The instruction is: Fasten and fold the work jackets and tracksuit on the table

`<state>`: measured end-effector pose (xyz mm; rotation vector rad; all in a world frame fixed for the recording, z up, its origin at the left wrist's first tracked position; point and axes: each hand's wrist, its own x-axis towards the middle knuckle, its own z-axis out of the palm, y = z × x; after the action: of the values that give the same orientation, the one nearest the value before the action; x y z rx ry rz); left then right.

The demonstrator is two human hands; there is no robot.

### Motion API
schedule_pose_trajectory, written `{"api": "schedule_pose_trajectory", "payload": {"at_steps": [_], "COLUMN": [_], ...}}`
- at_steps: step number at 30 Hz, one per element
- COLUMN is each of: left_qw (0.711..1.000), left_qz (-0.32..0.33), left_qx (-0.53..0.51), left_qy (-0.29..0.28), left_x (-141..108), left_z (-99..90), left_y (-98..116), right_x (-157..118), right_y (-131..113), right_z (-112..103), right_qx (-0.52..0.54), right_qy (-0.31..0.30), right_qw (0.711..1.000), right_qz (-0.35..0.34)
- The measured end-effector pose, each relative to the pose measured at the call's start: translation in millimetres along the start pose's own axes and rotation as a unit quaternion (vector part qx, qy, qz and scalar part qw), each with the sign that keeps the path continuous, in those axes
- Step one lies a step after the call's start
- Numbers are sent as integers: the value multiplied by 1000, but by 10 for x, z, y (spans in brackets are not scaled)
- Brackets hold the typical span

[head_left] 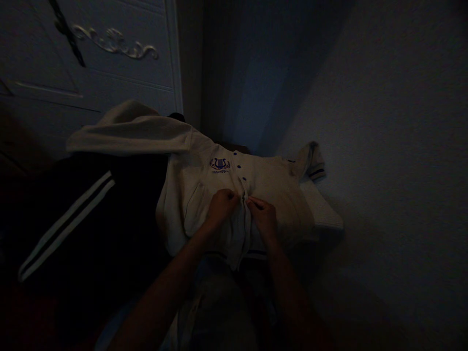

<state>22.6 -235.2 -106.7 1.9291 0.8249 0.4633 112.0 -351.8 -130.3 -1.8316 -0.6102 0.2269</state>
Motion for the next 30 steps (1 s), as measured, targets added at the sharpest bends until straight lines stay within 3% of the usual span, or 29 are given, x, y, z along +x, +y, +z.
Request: {"api": "schedule_pose_trajectory", "payload": {"at_steps": [6,15,21,27,30], "left_qw": [989,988,971,980,979], "left_qz": [-33,-18,-25,19,47], "left_qx": [-144,-132,-232,-198,-194], "left_qy": [-8,77,55,33,25], "left_x": [-8,-68,-31,-56,-69], "left_z": [33,161,173,156,163], "left_y": [-67,-105,-151,-146,-178], "right_x": [-8,-22,-15,-34,-18], "right_y": [42,25,39,30,56], "right_z": [-1,-4,13,32,53], "right_qx": [0,31,32,13,3], "right_qy": [-8,-3,-9,-13,-12], "right_qw": [1000,1000,999,998,999], "right_qz": [-6,2,-7,-52,-41]}}
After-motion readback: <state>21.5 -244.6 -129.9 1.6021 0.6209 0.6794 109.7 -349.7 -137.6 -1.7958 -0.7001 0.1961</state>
